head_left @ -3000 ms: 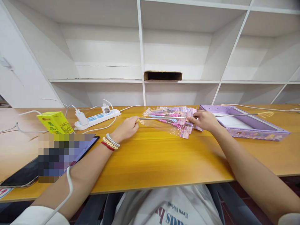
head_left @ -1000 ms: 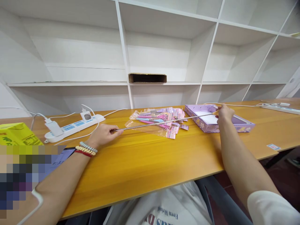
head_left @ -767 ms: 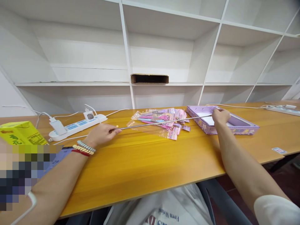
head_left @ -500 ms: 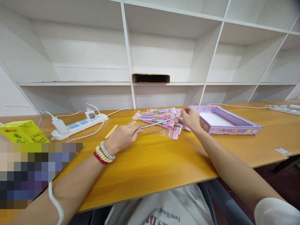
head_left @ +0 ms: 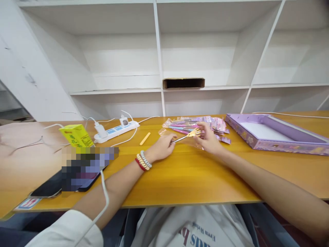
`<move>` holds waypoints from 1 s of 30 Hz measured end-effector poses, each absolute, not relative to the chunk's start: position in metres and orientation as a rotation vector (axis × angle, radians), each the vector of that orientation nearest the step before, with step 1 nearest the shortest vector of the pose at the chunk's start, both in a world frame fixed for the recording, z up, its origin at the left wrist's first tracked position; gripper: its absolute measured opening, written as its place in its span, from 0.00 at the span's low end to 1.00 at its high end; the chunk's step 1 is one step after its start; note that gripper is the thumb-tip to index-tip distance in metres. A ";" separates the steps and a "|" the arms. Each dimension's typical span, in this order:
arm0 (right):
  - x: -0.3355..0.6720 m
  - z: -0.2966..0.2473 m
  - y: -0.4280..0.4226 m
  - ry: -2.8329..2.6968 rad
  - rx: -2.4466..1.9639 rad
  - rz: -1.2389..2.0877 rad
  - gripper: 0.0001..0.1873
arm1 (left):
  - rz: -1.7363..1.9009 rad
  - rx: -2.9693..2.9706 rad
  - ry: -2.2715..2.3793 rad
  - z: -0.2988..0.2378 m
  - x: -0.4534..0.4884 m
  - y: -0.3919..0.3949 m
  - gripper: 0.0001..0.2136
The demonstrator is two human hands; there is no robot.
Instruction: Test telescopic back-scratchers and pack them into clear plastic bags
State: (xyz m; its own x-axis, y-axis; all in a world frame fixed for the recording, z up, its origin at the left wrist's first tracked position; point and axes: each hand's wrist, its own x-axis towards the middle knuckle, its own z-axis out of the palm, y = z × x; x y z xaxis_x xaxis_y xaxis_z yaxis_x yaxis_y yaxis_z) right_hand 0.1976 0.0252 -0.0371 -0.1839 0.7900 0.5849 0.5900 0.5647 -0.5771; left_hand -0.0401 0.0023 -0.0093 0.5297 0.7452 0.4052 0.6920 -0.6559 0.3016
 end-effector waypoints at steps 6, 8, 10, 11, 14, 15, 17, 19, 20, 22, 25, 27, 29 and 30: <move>0.209 -0.044 0.033 -2.031 -1.157 0.189 0.31 | 0.896 2.445 1.846 -0.016 -0.063 0.024 0.13; 0.210 -0.041 0.029 -2.116 -1.133 0.157 0.31 | 0.816 2.352 2.103 -0.014 -0.071 0.029 0.14; 0.209 -0.040 0.026 -2.199 -1.117 0.147 0.31 | 0.693 2.320 2.280 -0.011 -0.079 0.030 0.14; 0.209 -0.040 0.025 -2.234 -1.115 0.153 0.30 | 0.628 2.324 2.337 -0.010 -0.081 0.031 0.14; 0.209 -0.042 0.025 -2.313 -1.114 0.181 0.29 | 0.457 2.356 2.406 -0.009 -0.084 0.030 0.13; 0.209 -0.042 0.025 -2.328 -1.111 0.189 0.29 | 0.407 2.359 2.402 -0.010 -0.084 0.030 0.12; 0.209 -0.042 0.026 -2.347 -1.108 0.201 0.29 | 0.328 2.347 2.388 -0.011 -0.082 0.030 0.12; 0.210 -0.042 0.027 -2.359 -1.113 0.194 0.28 | 0.273 2.346 2.373 -0.011 -0.079 0.030 0.12; 0.211 -0.041 0.027 -2.367 -1.119 0.177 0.28 | 0.254 2.354 2.369 -0.012 -0.079 0.031 0.12; 0.212 -0.041 0.027 -2.389 -1.138 0.121 0.26 | 0.260 2.404 2.370 -0.012 -0.080 0.032 0.13; 0.213 -0.042 0.028 -2.476 -1.147 0.083 0.23 | 0.361 2.498 2.402 -0.016 -0.087 0.037 0.19; 0.214 -0.044 0.029 -2.546 -1.127 0.116 0.22 | 0.390 2.476 2.408 -0.020 -0.093 0.043 0.24; 0.214 -0.044 0.029 -2.590 -1.111 0.157 0.23 | 0.318 2.356 2.378 -0.023 -0.099 0.050 0.26; 0.215 -0.043 0.029 -2.603 -1.113 0.170 0.24 | 0.267 2.298 2.360 -0.023 -0.101 0.052 0.27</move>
